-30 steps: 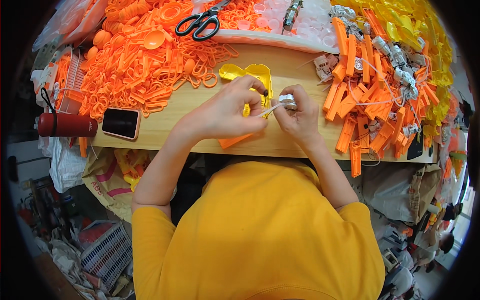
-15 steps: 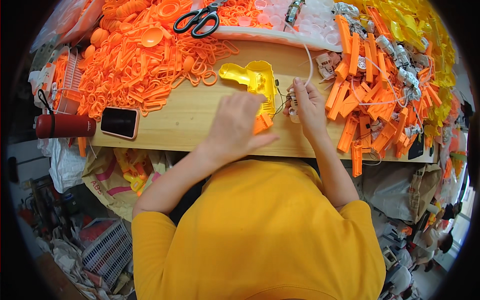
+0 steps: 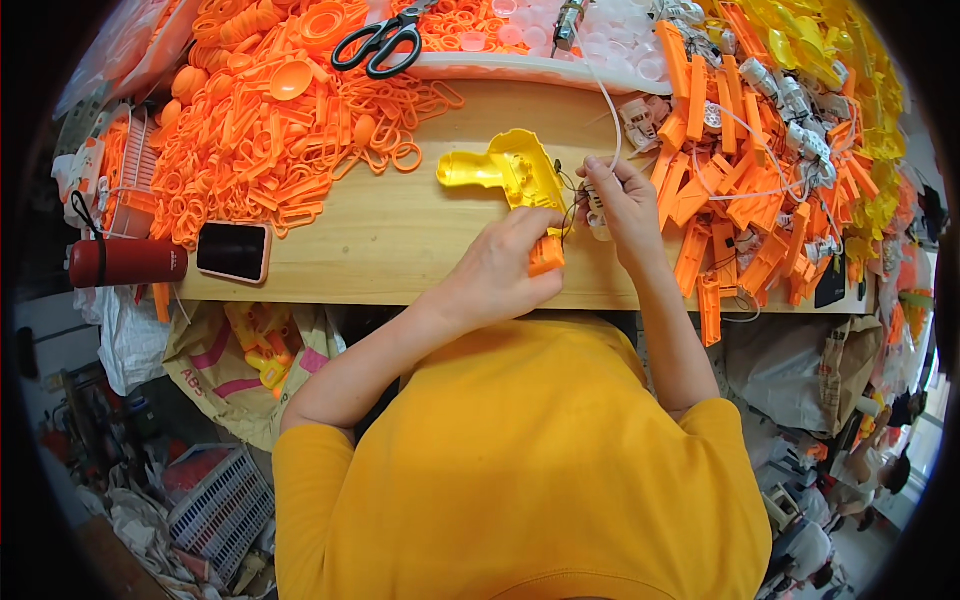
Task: Assembling plastic components of yellow toy guns at a factory workbench.
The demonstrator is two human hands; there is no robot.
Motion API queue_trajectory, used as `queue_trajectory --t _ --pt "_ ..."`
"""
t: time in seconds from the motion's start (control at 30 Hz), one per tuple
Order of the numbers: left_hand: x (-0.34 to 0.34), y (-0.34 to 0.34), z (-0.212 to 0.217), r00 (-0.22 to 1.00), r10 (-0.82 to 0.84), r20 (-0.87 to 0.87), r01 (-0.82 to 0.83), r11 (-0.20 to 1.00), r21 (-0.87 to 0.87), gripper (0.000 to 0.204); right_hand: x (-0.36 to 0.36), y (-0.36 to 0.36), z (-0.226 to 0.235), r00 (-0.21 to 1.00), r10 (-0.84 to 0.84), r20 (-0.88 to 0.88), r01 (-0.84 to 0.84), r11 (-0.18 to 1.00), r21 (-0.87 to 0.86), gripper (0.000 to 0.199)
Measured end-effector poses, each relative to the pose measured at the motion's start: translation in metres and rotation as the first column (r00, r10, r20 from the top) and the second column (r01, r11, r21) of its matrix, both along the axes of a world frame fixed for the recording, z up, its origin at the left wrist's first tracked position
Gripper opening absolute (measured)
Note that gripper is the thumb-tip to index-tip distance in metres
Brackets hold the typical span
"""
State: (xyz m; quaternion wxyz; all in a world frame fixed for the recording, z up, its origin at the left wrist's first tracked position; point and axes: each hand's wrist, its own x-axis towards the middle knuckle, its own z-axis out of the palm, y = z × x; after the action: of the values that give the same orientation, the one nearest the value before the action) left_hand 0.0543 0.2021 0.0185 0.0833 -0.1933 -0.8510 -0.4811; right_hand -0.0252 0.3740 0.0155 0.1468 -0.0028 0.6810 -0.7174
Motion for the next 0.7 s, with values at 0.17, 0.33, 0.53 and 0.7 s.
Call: queue_trajectory --t 0.17,0.33,0.53,0.7 --pt "-0.014 -0.017 0.029 0.814 -0.192 0.549 0.033 0.958 0.285 0.025 -0.002 0.007 -0.001 0.995 0.092 -0.022 -0.092 0.996 0.003 0.02" --pt "-0.023 -0.025 0.031 0.97 0.0 0.242 0.02 0.997 -0.078 0.024 0.0 0.006 0.002 0.968 0.25 -0.02 -0.25 0.968 -0.028 0.018" --pt "-0.031 -0.023 0.015 0.99 0.084 -0.115 -0.09 0.995 -0.05 0.029 0.0 0.006 0.012 0.946 0.32 0.042 -0.32 0.947 -0.018 0.018" --pt "-0.034 -0.022 0.012 0.996 0.002 0.089 0.001 0.999 -0.034 0.027 0.0 0.006 0.01 0.944 0.327 0.038 -0.327 0.945 -0.009 0.018"
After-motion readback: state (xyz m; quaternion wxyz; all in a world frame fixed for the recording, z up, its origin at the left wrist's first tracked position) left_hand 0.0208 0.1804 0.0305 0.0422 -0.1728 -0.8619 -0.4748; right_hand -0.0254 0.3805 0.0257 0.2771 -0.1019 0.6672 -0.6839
